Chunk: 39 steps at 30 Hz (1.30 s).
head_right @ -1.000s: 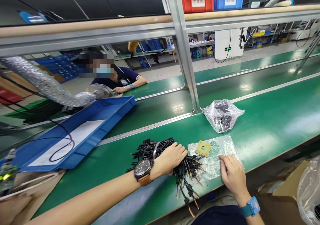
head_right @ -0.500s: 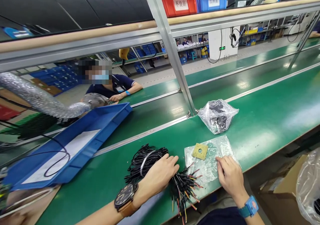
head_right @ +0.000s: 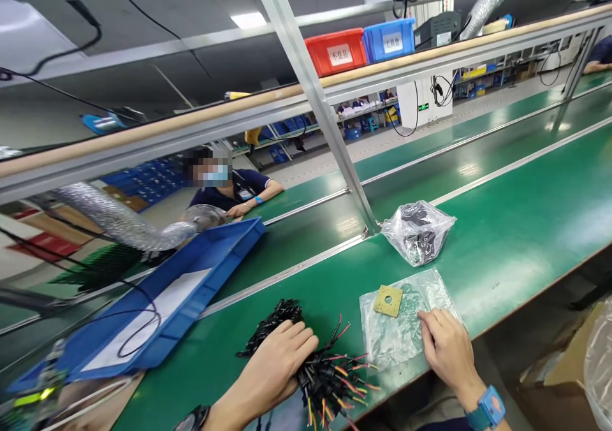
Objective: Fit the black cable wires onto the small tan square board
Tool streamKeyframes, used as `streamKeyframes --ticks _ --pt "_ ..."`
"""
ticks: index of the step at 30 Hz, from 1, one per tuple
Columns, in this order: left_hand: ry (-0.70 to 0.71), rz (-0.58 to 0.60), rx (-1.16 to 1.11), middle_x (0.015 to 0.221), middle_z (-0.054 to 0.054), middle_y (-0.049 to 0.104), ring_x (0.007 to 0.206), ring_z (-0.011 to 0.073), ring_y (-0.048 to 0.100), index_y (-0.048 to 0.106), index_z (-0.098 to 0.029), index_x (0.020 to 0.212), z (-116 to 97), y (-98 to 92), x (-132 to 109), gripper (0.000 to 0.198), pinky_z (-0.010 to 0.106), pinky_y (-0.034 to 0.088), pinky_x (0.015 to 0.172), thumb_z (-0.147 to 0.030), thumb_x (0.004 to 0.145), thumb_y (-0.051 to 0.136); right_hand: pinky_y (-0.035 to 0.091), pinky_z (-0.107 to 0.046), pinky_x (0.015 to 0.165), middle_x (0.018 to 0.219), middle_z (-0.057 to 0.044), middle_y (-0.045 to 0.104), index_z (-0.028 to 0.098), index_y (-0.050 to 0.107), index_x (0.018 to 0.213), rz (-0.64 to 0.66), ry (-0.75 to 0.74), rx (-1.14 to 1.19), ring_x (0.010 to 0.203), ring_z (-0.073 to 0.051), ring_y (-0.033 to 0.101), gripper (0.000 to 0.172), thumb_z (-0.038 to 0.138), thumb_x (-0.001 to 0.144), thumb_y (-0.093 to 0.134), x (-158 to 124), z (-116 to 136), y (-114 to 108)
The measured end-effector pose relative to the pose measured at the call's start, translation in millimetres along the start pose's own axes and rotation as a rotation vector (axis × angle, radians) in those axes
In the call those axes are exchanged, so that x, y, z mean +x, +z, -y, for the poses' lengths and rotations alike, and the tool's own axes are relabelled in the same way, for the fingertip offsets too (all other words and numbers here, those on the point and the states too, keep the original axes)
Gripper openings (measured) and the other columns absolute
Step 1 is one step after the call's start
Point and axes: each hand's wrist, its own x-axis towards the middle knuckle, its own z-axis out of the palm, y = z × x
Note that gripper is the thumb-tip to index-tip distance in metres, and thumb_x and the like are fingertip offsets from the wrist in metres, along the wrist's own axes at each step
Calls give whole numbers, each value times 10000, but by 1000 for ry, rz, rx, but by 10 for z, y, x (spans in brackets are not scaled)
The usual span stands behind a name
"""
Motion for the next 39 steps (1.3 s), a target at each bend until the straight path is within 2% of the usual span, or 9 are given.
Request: streamKeyframes --ticks 5,9,16,18,21,24,31,35,39 --pt "46 -239 92 861 41 644 761 218 520 592 -195 861 -66 140 -67 214 394 379 748 -4 850 498 478 -392 707 864 -71 662 185 665 1115 -8 5 15 801 -260 627 218 234 1043 465 -2 -11 6" --pt "112 -372 131 970 66 682 802 212 552 621 -182 989 -132 223 -90 217 390 397 772 -65 987 438 522 -416 719 904 -85 668 199 621 1249 -12 7 108 833 -272 631 260 217 1046 459 100 220 -90" --pt "113 -462 123 1021 70 708 813 205 585 634 -187 997 -223 324 -143 241 392 428 820 -85 1006 416 515 -497 1041 1390 -130 616 237 433 1521 274 -399 350 1286 -286 523 587 38 969 408 615 965 -120" --pt "109 -470 117 1012 68 714 804 203 590 637 -186 983 -240 345 -161 238 388 438 811 -97 1007 418 506 -491 1045 1322 -113 658 234 506 1459 358 -476 337 1285 -282 506 532 42 967 435 722 1079 -23" --pt "97 -487 101 1016 67 723 799 202 599 640 -177 988 -248 364 -168 230 391 453 813 -92 998 426 531 -405 854 929 -64 702 222 663 1173 422 -479 309 1004 -256 581 299 80 995 470 805 1120 110" --pt "107 -437 58 1112 87 724 926 226 637 639 -173 1061 -236 312 -148 229 414 462 899 -74 966 456 467 -338 717 817 -42 650 204 665 1009 396 -416 309 830 -219 561 188 127 1017 494 850 1044 153" --pt "198 -166 -305 1471 155 554 1348 307 510 561 -164 1324 -282 -10 69 508 504 312 1212 -212 820 604 439 -309 720 833 -24 674 209 626 922 332 -241 252 784 -199 609 122 200 1021 555 924 727 85" --pt "19 -129 -410 1072 112 715 994 265 667 612 -183 1153 -429 -12 428 236 459 496 984 -205 981 451 429 -302 695 804 -18 668 211 620 885 316 -222 213 757 -201 609 115 160 979 578 898 651 115" --pt "-130 -63 -432 904 72 706 873 265 682 601 -200 1039 -533 95 757 180 385 494 777 -213 1033 421 429 -296 680 786 -12 677 215 626 861 340 -226 226 742 -197 620 150 164 978 547 942 573 115"
